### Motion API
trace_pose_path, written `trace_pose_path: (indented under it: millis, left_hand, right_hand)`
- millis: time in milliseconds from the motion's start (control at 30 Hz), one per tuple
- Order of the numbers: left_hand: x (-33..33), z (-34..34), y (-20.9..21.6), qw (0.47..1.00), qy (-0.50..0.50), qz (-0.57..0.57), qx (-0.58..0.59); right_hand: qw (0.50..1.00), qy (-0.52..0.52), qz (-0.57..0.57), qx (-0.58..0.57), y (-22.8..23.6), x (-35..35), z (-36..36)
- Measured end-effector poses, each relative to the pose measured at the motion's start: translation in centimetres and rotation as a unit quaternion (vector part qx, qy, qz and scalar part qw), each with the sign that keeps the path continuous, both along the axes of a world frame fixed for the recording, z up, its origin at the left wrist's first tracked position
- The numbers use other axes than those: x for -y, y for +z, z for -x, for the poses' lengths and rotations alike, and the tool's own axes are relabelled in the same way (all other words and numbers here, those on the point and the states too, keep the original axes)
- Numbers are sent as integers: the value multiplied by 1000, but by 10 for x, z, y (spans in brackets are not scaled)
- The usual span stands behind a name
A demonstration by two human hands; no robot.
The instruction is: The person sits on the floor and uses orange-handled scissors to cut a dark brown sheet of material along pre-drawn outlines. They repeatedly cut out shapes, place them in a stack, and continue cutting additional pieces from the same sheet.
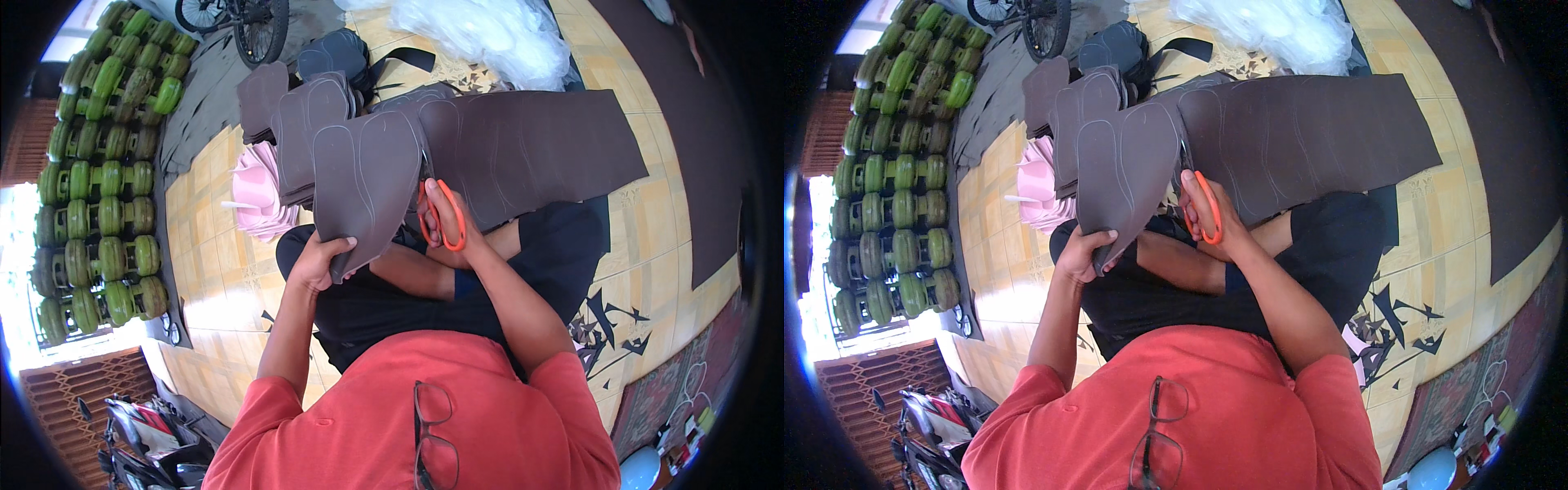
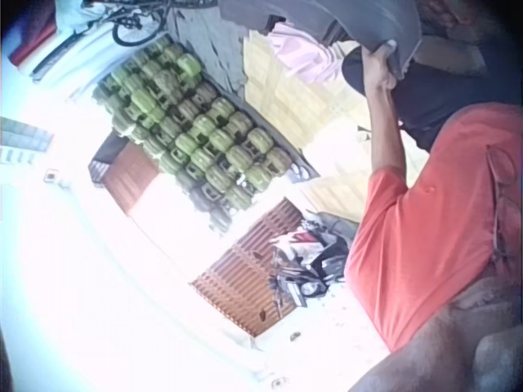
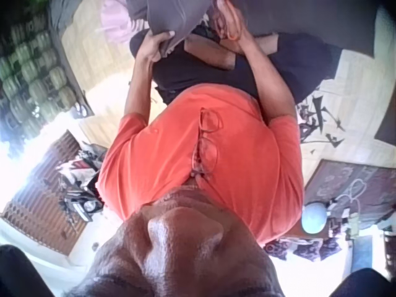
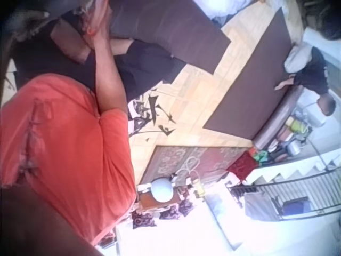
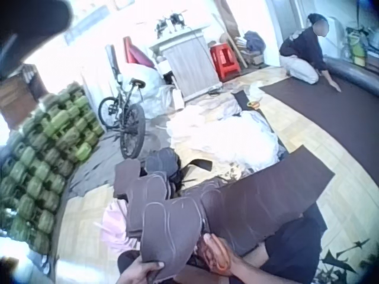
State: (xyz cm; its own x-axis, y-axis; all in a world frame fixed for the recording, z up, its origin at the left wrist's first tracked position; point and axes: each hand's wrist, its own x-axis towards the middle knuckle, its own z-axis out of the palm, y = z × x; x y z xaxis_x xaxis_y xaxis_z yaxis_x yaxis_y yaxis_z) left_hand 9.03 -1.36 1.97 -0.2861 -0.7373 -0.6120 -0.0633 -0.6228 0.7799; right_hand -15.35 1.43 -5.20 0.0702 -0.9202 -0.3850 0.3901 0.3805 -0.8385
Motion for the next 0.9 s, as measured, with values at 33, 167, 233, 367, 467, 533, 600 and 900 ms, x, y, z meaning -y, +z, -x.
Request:
trace_pose_path:
  millis: [33, 167, 233, 367, 467, 533, 600, 900]
  left_hand:
    - [2, -7, -4, 1000, -3, -1, -11]
    - [3, -13, -4, 1000, 5, -7, -22]
    - [-2, -10, 5, 1000, 9, -1, -20]
    - [-7, -8, 16, 1000, 26, -1, -10]
    - [-6, -19, 9, 998, 39, 5, -42]
    - [-5, -22, 5, 995, 80, 12, -51]
    - [3, -30, 4, 995, 78, 14, -59]
    - [124, -86, -1, 988, 92, 115, 35]
  right_hand:
    - [999, 18, -15, -27, 1, -1, 3]
    - [998, 24, -5, -65, 8, 1, 6]
    - [998, 11, 8, -56, 8, 5, 4]
    - [994, -22, 45, -102, 2, 20, 5]
    - [989, 15, 28, -143, 16, 17, 8]
    - [983, -3, 59, -175, 17, 14, 4]
    - [983, -48, 70, -162, 8, 12, 2]
    - [990, -109, -3, -90, -23, -6, 10]
